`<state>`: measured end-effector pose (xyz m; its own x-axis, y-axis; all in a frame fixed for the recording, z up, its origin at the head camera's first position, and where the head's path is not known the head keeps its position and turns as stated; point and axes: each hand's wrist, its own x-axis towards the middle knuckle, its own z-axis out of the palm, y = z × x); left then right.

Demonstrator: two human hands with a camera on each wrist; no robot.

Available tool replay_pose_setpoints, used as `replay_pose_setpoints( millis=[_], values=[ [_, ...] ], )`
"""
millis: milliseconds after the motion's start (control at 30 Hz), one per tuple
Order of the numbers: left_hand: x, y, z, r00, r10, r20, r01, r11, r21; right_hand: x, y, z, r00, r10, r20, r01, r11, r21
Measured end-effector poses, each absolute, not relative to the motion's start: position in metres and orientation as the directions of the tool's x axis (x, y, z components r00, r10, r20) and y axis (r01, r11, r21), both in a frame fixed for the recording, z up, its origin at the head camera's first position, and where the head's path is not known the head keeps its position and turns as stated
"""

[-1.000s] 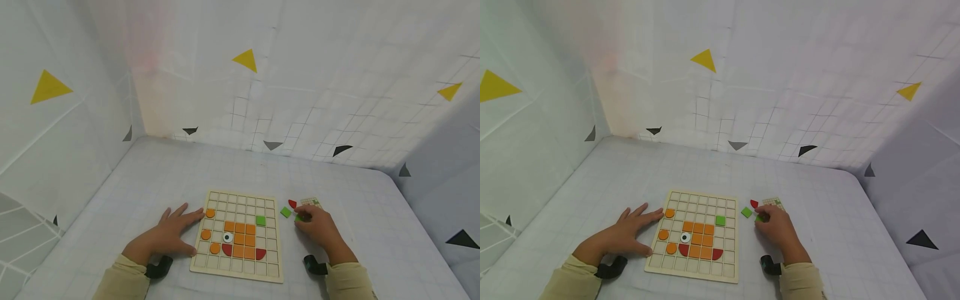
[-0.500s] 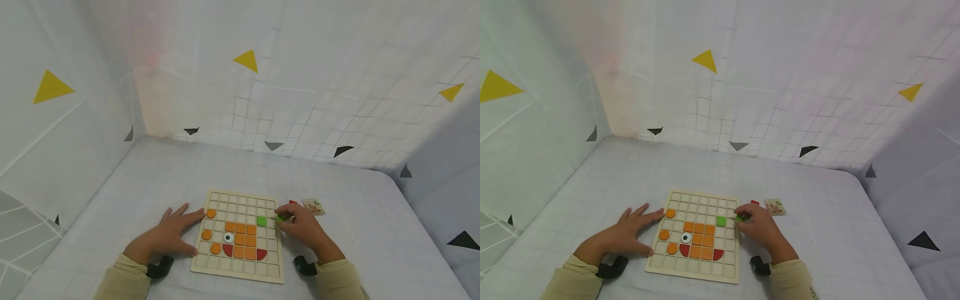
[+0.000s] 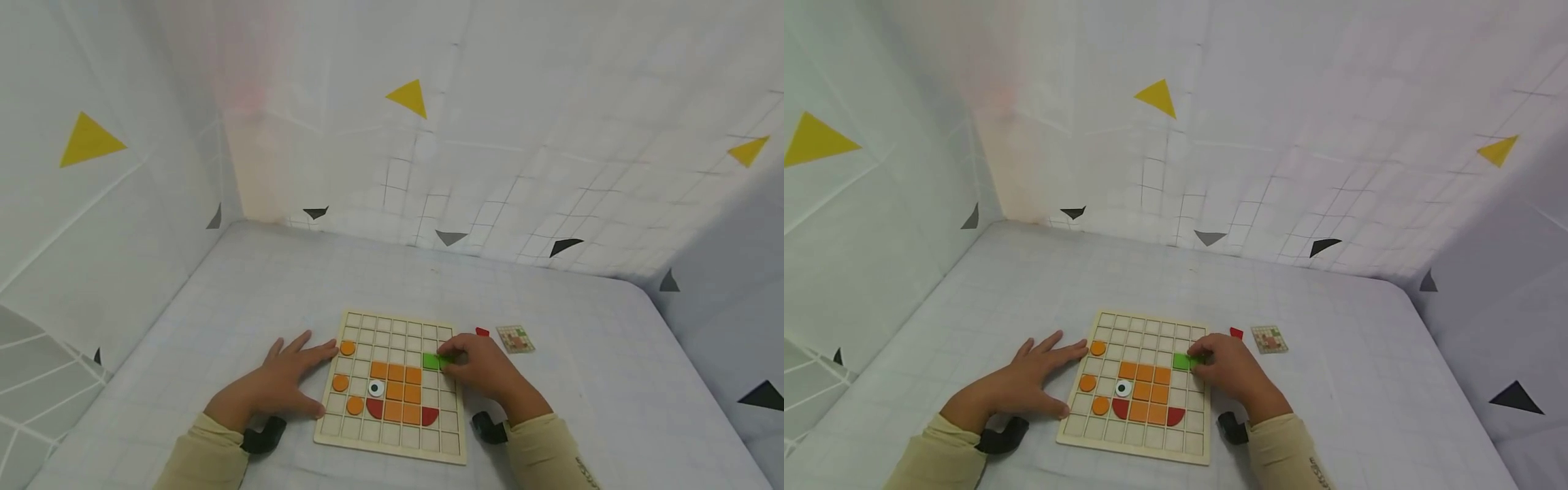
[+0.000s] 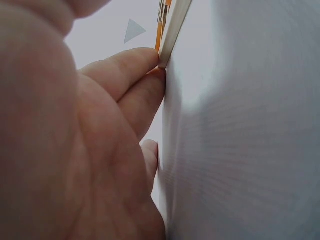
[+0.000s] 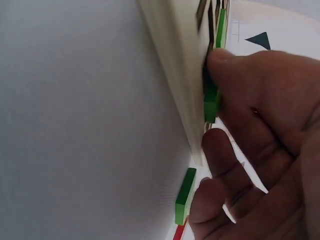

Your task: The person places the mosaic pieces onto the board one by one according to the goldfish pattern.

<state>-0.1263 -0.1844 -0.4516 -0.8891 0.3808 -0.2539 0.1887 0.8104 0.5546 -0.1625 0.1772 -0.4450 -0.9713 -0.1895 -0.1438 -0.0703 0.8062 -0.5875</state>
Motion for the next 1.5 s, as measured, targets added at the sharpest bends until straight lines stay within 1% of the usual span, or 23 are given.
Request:
replay_pose_setpoints(
  millis=[133,400,533,733,967,1200,1500],
  values=[
    [-0.126,-0.184,-0.450,-0.889,0.382,-0.251,0.189,0.807,0.560,-0.160,0.177,-0.443,-0.971,-0.176,-0.164,-0.054,0.822,-0.567],
    [-0.126,-0.184,-0.449,-0.889,0.381,-0.253,0.188,0.810,0.556,-0.160,0.189,-0.450,-0.982,-0.134,-0.131,-0.012,0.744,-0.669],
    [-0.126,-0.183,-0.449,-0.890,0.377,-0.256,0.185,0.812,0.553,-0.160,0.197,-0.450,-0.988,-0.098,-0.124,0.014,0.726,-0.687],
    [-0.125,-0.184,-0.450,-0.894,0.373,-0.250,0.184,0.812,0.554,-0.160,0.205,-0.447,-0.993,-0.039,-0.110,0.044,0.745,-0.665],
    [-0.125,-0.185,-0.449,-0.891,0.389,-0.232,0.202,0.800,0.565,-0.163,0.215,-0.450,-0.995,-0.018,-0.095,0.051,0.744,-0.666],
    [-0.125,-0.184,-0.449,-0.893,0.384,-0.234,0.197,0.802,0.565,-0.165,0.216,-0.449,-0.990,0.015,-0.141,0.101,0.770,-0.629],
    [-0.125,-0.185,-0.449,-0.893,0.387,-0.232,0.201,0.802,0.563,-0.170,0.213,-0.448,-0.984,0.035,-0.174,0.133,0.796,-0.590]
  ],
)
